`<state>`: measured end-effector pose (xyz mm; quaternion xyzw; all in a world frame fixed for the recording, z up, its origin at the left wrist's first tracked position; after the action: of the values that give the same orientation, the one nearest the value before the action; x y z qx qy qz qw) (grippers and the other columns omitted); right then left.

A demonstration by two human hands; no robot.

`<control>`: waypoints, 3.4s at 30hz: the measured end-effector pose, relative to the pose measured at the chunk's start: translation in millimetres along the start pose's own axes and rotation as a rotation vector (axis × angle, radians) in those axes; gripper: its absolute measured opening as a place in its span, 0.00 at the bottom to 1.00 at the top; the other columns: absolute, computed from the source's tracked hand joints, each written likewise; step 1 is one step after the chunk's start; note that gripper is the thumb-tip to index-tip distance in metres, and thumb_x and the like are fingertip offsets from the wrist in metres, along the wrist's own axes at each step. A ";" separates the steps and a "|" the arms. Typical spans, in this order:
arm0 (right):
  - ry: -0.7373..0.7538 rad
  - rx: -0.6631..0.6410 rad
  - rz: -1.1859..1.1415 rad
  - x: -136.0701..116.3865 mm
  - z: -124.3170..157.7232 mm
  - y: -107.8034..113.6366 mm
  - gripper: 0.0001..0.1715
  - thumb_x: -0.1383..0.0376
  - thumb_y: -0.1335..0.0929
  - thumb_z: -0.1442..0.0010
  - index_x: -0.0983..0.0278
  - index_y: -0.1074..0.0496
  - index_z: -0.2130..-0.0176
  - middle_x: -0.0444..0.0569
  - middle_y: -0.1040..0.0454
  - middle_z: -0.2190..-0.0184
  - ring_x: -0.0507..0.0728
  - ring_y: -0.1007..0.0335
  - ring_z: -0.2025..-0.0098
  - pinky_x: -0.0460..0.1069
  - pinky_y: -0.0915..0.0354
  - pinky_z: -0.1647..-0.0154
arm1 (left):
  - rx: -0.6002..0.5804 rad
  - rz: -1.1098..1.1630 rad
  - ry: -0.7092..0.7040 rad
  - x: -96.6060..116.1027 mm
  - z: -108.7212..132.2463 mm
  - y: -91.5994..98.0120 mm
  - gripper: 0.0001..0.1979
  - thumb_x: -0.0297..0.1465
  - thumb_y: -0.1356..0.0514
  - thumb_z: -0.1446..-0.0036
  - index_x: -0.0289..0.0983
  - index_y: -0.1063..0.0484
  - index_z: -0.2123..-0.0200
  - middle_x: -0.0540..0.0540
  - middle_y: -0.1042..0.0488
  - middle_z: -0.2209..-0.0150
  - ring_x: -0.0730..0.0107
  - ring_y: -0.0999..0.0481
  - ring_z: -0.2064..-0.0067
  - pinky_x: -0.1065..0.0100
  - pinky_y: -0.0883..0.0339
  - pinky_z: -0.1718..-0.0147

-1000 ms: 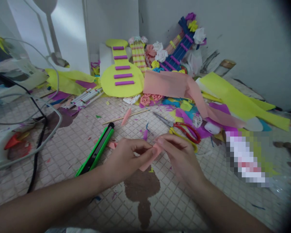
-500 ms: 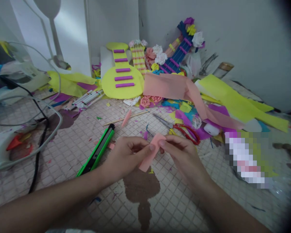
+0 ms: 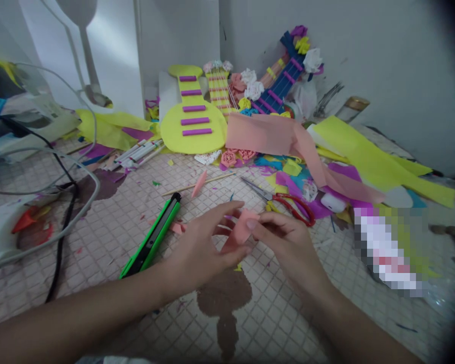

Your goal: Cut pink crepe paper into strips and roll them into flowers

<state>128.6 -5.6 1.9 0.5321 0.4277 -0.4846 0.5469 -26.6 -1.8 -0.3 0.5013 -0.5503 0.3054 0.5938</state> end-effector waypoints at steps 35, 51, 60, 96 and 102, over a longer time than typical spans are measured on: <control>-0.015 -0.124 0.004 -1.8 -1.1 -4.2 0.12 0.58 0.29 0.50 0.63 0.27 0.78 0.41 0.32 0.81 0.49 0.39 0.77 0.44 0.42 0.76 | -0.123 0.244 0.297 1.0 -5.5 1.6 0.14 0.37 0.46 0.46 0.34 0.30 0.60 0.49 0.30 0.72 0.73 0.33 0.71 0.71 0.40 0.72; 0.370 0.147 0.252 -8.7 5.4 -4.3 0.03 0.68 0.30 0.50 0.62 0.29 0.74 0.43 0.30 0.76 0.51 0.35 0.74 0.47 0.37 0.73 | -0.094 0.258 0.352 -1.4 -4.8 3.4 0.11 0.35 0.44 0.48 0.34 0.26 0.69 0.50 0.30 0.75 0.76 0.34 0.74 0.74 0.43 0.75; 0.666 0.145 0.500 -18.4 11.9 -9.4 0.09 0.75 0.34 0.47 0.61 0.30 0.70 0.44 0.30 0.73 0.51 0.35 0.73 0.48 0.36 0.72 | -0.077 0.225 0.309 0.3 -6.1 4.0 0.11 0.35 0.45 0.47 0.33 0.28 0.72 0.49 0.28 0.74 0.73 0.32 0.72 0.73 0.39 0.74; 0.238 -0.068 0.165 -7.1 -1.1 -4.4 0.03 0.67 0.32 0.48 0.62 0.26 0.73 0.44 0.27 0.75 0.53 0.33 0.70 0.49 0.37 0.68 | -0.137 0.172 0.324 2.3 -4.5 3.8 0.10 0.33 0.44 0.48 0.34 0.27 0.71 0.52 0.32 0.78 0.78 0.37 0.76 0.76 0.45 0.79; 0.123 -0.073 0.085 -2.6 -1.8 -4.6 0.03 0.65 0.31 0.49 0.62 0.25 0.72 0.45 0.25 0.73 0.53 0.31 0.70 0.48 0.35 0.70 | -0.087 0.063 0.318 -1.2 -4.9 3.2 0.16 0.39 0.43 0.49 0.33 0.35 0.81 0.54 0.41 0.82 0.79 0.43 0.79 0.76 0.52 0.83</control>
<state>123.8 -3.5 3.6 0.5584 0.4549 -0.4113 0.5587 -28.1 4.1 -0.1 0.4033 -0.4774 0.3752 0.6846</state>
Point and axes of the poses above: each hand's wrist, its own z-axis away from the middle knuckle, its own y-axis out of the back of the hand, x = y × z, the point moved 2 cm from there along -z, towards the middle knuckle
